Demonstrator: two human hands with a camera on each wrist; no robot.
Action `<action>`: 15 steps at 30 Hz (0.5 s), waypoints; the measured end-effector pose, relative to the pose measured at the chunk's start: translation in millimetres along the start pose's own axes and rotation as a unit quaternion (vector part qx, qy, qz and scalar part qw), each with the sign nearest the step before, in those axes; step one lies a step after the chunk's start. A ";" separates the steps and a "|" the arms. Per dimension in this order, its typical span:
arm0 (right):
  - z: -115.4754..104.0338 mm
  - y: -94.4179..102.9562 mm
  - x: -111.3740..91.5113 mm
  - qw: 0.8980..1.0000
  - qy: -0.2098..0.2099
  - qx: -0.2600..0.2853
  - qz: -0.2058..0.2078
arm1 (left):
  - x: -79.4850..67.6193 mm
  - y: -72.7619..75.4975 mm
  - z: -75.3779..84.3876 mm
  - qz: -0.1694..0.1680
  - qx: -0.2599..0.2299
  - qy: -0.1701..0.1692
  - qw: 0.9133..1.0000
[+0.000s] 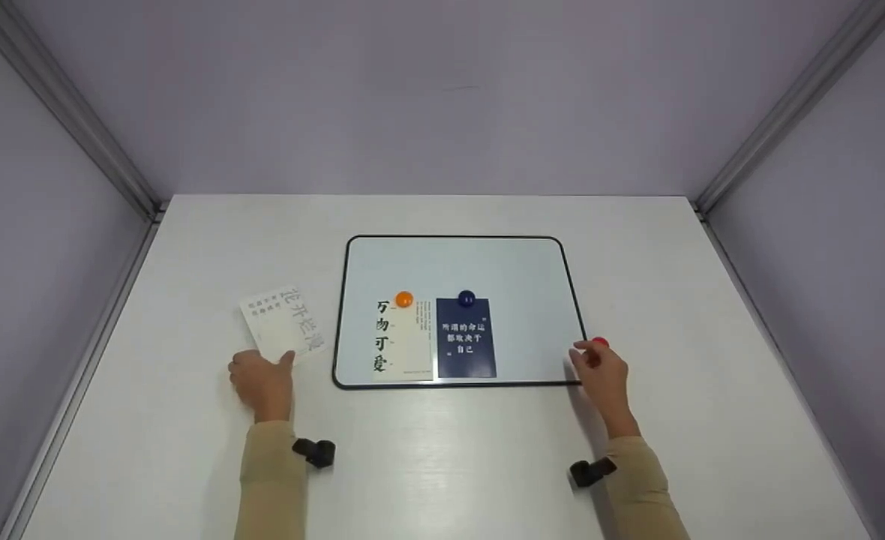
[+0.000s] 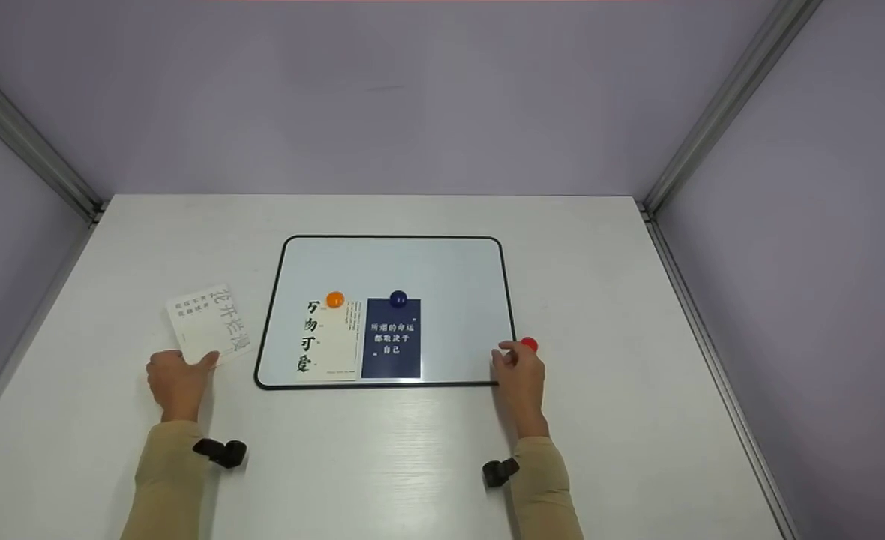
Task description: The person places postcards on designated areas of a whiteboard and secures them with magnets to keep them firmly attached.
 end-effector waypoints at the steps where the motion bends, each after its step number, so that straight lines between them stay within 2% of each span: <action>1: -0.2 0.3 0.3 1.000 0.002 0.001 0.002 | -0.3 -0.1 0.0 0.001 -0.021 0.007 1.000; 5: -0.9 1.1 1.2 1.000 0.000 0.004 0.003 | -0.9 -0.2 0.3 0.010 -0.084 0.027 0.996; 8: -1.8 2.0 1.6 1.000 -0.013 0.007 -0.008 | -0.6 -0.7 1.3 0.015 -0.106 0.034 0.994; 15: -5.5 2.6 0.2 0.997 -0.050 0.003 -0.052 | -2.9 -0.6 3.8 0.030 -0.129 0.006 0.991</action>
Point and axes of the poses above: each hand's wrist, its own x-axis towards the middle knuckle, its own y-axis out of the back of the hand, z = x × y, the point moved 2 cm from there along x, towards the middle knuckle, and after that the axes turned 14 degrees about -x, right-handed, at the moved point
